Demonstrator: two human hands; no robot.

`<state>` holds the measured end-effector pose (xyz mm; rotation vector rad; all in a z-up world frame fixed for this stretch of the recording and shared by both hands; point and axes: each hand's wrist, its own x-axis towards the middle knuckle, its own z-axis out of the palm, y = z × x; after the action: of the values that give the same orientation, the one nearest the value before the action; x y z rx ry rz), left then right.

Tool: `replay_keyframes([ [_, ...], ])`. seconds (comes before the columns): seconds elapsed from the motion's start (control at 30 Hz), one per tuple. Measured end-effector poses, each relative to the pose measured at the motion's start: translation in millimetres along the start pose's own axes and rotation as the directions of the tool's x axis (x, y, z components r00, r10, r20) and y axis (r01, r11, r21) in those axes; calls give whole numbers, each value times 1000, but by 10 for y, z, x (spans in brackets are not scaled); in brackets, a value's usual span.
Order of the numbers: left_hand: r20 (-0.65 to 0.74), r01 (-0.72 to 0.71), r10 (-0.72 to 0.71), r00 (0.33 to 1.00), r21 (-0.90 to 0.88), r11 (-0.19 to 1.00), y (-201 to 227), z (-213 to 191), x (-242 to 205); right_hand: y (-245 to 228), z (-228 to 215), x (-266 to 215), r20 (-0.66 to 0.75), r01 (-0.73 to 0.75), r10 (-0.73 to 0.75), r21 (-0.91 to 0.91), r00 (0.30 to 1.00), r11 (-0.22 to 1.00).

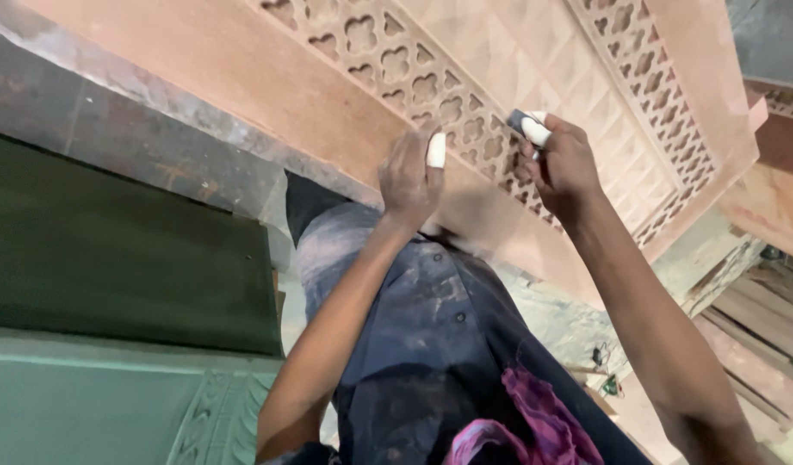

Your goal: The person sands a large carved wooden panel using two white sanding blocks. They move the blocks back and forth along the decorative lattice and central raised patterns, working systematically across the surface.

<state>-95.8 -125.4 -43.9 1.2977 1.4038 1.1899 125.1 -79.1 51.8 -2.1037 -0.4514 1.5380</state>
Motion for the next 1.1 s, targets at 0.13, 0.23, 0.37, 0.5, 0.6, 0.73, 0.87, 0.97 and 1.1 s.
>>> replay_keyframes([
  [0.13,15,2,-2,1000,9,1000,70,32,64,172,260,-38,44,106,-98,-240,994,965],
  [0.23,3,-37,37,999,24,999,79,16,70,213,316,-11,315,615,-570,-632,759,471],
  [0.37,-4,-9,9,1000,-3,1000,42,-8,12,219,281,-53,748,692,-487,-637,451,-339],
  [0.5,-10,20,-20,1000,37,999,55,49,-17,243,395,-134,634,684,-638,-695,437,-222],
  [0.6,-41,13,-10,999,91,996,44,41,65,237,584,-71,118,540,-586,-562,802,627],
  [0.73,-39,23,-19,999,109,994,107,137,76,124,391,-17,-6,-128,130,117,991,985],
  [0.87,-40,19,-13,999,136,990,107,98,39,281,509,64,-60,-81,86,79,995,994],
  [0.97,-48,4,3,999,147,989,127,144,102,339,717,140,-211,-13,23,52,977,999],
  [1.1,-54,-6,14,998,158,987,147,172,81,407,889,208,-370,17,55,190,928,982],
])
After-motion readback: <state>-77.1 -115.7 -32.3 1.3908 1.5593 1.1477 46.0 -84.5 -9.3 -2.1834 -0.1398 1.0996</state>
